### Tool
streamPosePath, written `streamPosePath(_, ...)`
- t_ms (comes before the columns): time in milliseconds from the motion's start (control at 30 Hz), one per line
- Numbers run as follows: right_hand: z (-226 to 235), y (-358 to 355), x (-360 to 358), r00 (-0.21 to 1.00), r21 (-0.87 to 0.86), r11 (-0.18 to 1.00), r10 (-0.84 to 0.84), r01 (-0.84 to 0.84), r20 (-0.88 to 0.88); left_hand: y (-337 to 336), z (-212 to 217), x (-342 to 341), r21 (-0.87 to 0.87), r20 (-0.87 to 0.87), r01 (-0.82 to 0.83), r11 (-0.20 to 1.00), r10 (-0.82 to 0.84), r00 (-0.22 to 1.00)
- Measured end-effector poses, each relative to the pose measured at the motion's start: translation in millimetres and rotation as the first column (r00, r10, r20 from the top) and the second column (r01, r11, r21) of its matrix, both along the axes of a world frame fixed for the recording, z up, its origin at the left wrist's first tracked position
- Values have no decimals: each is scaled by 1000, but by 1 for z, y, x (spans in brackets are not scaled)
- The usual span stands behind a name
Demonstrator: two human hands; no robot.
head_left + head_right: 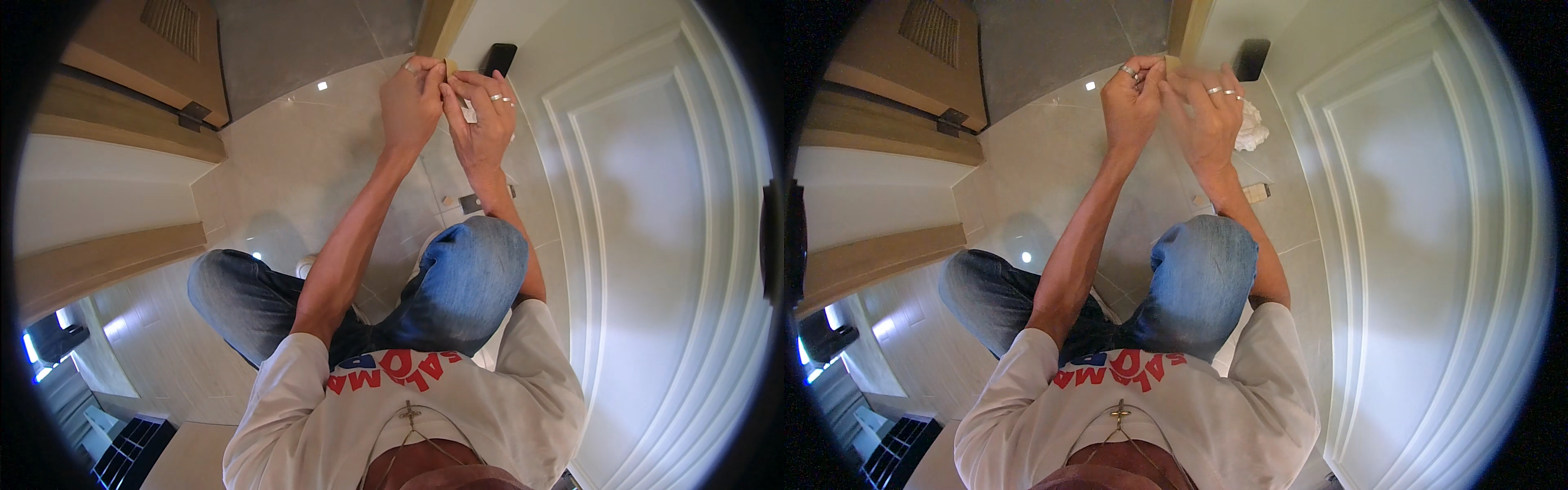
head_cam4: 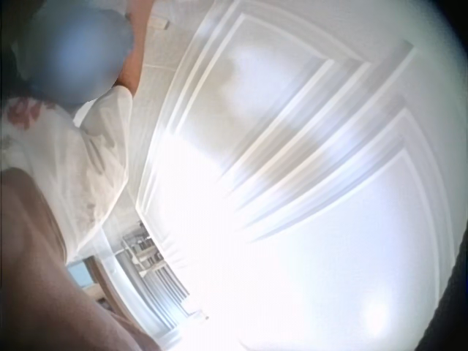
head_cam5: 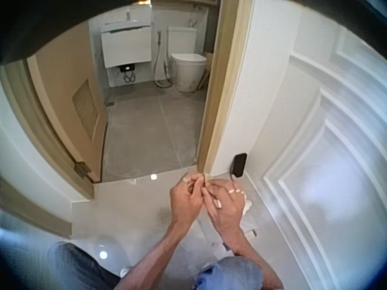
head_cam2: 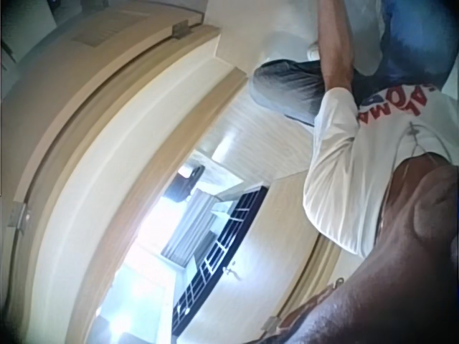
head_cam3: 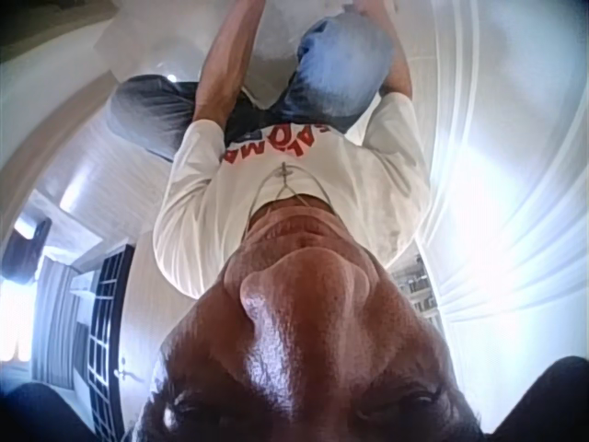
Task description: The person assembles a wooden cabinet by inserting and adjusting wooden dividers into a wall-mounted unit. They use a sanding block to smooth the edges of the dividers and a cloth to wipe the interior surfaces.
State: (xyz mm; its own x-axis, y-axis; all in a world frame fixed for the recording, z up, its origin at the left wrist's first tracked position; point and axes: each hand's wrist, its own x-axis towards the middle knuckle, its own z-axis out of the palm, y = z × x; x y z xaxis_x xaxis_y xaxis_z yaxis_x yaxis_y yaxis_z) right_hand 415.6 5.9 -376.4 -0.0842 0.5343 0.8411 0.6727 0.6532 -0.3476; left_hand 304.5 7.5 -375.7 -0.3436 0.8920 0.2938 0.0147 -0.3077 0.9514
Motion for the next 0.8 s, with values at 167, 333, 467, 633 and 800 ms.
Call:
streamPosePath(167, 5, -1, 2, 997, 1, 998, 56, -56, -47, -4, 4, -6, 36, 39, 98, 995, -100, 994)
streamPosePath(333, 18, 9, 33, 920, -316, 904, 168, -286, -354, -3, 23, -45, -160, -105, 380, 911, -399, 911)
streamPosePath(467, 21, 27, 39, 764, -481, 679, 186, -554, -617, 0, 30, -62, -215, -145, 524, 824, -558, 817)
streamPosePath(633, 25, 31, 42, 774, -585, 526, 273, -617, -571, 2, 37, -84, -472, -116, 669, 574, -793, 599)
streamPosePath(800, 16, 27, 41, 806, -658, 481, 220, -579, -549, 9, 35, -94, -539, -138, 699, 470, -868, 478)
